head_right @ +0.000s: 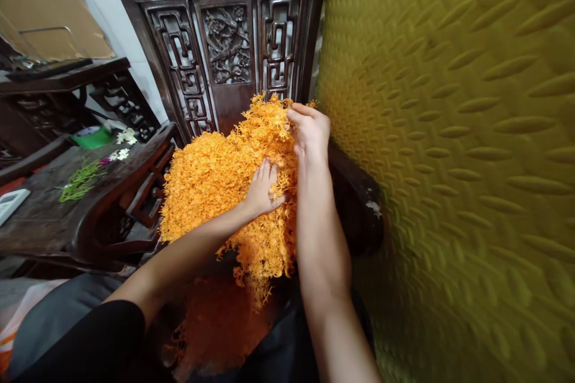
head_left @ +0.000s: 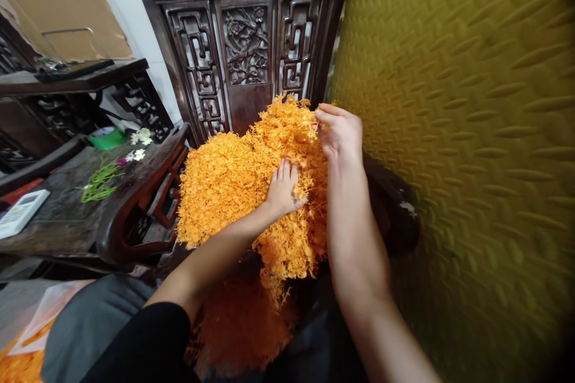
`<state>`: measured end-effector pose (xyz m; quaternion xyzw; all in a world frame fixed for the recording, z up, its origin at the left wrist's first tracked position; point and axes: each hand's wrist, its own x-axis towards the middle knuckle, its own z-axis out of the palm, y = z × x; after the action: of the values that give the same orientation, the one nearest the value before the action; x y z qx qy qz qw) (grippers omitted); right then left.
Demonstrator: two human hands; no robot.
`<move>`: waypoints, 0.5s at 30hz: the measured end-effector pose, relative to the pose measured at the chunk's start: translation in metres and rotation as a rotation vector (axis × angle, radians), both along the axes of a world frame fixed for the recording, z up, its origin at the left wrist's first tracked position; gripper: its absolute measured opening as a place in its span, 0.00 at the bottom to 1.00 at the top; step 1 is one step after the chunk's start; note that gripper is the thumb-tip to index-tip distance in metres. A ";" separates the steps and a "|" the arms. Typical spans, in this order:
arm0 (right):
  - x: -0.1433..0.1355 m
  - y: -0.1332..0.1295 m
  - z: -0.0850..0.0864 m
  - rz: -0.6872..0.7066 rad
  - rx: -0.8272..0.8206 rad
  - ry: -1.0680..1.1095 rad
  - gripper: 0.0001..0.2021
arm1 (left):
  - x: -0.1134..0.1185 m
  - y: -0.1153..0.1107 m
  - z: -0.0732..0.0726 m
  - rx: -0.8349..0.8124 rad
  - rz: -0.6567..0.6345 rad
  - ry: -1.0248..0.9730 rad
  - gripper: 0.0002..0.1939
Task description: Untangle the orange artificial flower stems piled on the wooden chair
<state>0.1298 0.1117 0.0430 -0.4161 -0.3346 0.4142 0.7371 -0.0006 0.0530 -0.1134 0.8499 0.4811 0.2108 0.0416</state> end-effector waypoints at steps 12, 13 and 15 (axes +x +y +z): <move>0.021 -0.021 0.000 -0.139 -0.110 -0.074 0.16 | 0.002 -0.007 0.008 -0.037 0.022 0.000 0.55; 0.021 -0.017 -0.003 -0.118 -0.108 -0.005 0.17 | 0.002 -0.008 0.010 -0.043 0.019 0.006 0.55; 0.018 -0.010 -0.008 -0.066 -0.058 0.092 0.18 | 0.001 -0.010 0.013 -0.058 0.016 0.024 0.54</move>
<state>0.1483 0.1022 0.0352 -0.4286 -0.2743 0.4179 0.7526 0.0007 0.0433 -0.1005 0.8469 0.4943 0.1870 0.0587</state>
